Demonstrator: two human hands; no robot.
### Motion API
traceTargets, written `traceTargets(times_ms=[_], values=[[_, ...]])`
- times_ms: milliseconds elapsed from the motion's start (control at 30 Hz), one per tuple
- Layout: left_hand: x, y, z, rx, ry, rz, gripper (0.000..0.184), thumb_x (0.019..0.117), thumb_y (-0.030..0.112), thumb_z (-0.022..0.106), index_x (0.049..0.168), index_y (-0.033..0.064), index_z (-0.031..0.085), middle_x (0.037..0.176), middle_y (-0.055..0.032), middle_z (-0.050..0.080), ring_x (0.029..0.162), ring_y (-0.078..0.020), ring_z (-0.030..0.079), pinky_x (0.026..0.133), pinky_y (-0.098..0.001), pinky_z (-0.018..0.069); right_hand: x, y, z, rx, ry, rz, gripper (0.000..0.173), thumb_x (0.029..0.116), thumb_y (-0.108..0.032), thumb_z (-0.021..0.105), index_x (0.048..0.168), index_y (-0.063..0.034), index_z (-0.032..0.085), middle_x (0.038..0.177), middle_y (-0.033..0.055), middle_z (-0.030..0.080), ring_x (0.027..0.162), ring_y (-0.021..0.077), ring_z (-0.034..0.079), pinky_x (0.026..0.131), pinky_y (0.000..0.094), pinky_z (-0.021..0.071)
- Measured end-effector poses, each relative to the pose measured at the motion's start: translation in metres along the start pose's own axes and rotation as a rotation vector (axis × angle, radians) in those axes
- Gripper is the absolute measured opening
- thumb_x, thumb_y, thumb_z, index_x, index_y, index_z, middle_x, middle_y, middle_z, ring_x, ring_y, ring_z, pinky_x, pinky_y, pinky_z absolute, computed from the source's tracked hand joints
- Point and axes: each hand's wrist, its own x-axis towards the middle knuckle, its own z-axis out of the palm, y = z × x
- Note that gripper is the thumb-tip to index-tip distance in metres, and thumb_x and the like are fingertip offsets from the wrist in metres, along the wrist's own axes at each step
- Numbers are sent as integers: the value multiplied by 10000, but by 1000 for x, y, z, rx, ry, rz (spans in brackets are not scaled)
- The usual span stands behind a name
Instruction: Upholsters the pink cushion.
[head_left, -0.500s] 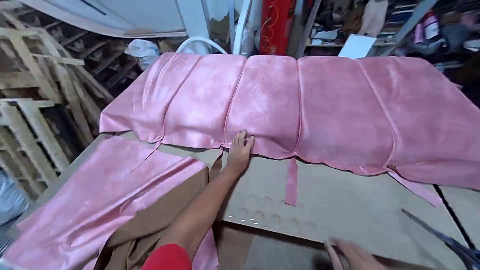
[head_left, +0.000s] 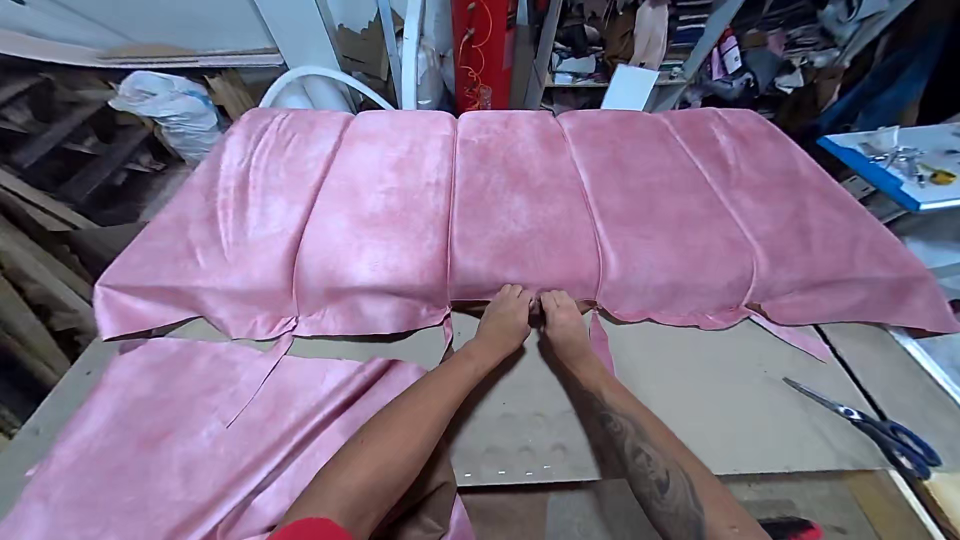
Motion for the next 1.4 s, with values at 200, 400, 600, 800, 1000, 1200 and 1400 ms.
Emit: traceTargets(times_ms=[200,400,600,800,1000,1200,1400], values=[[1,-24,19,47,73,186,290,1041,220,468,1108,25,672,1069,-142,673,1078,-301,655,931,-451,557,19,16,-10,5,-152,-144,347,1029,-319,410,942,-85,650,864,81,647,842,255,678,704,464,567],[14,-25,21,-52,163,107,599,1092,495,244,816,113,613,761,-63,628,774,-247,672,643,-475,534,26,12,-13,-32,-326,-80,378,690,-396,741,928,-119,645,860,73,671,809,279,694,604,528,540],[1,-28,52,-25,125,-24,618,1093,473,255,801,130,677,790,-61,694,827,-245,709,676,-493,547,6,3,17,-75,-308,53,423,725,-541,687,776,-122,669,778,85,692,758,297,705,573,546,517],[-4,-22,45,15,33,-79,607,1099,431,220,806,140,665,801,-51,685,824,-249,697,656,-494,537,4,-1,18,-82,-316,52,370,748,-495,690,697,-131,641,702,50,654,690,257,682,536,494,506],[18,1,-16,62,-364,-195,708,1083,525,196,916,80,720,935,-128,725,998,-321,700,871,-579,532,16,-7,-12,-5,-530,132,369,792,-450,681,840,-85,693,901,100,712,921,304,700,788,556,548],[91,-13,-51,397,49,546,447,1079,357,430,1416,120,602,1477,-86,577,1410,-234,503,1197,-467,372,-3,-13,4,6,-360,132,363,935,-440,608,941,-102,739,953,98,735,998,301,694,899,527,532],[120,-35,-10,598,-206,847,617,1096,430,210,1631,137,302,1717,-23,222,1598,-285,117,1281,-569,145,-9,-6,11,107,-267,140,171,931,-199,645,1022,-92,742,997,95,744,1002,294,694,889,511,528]])
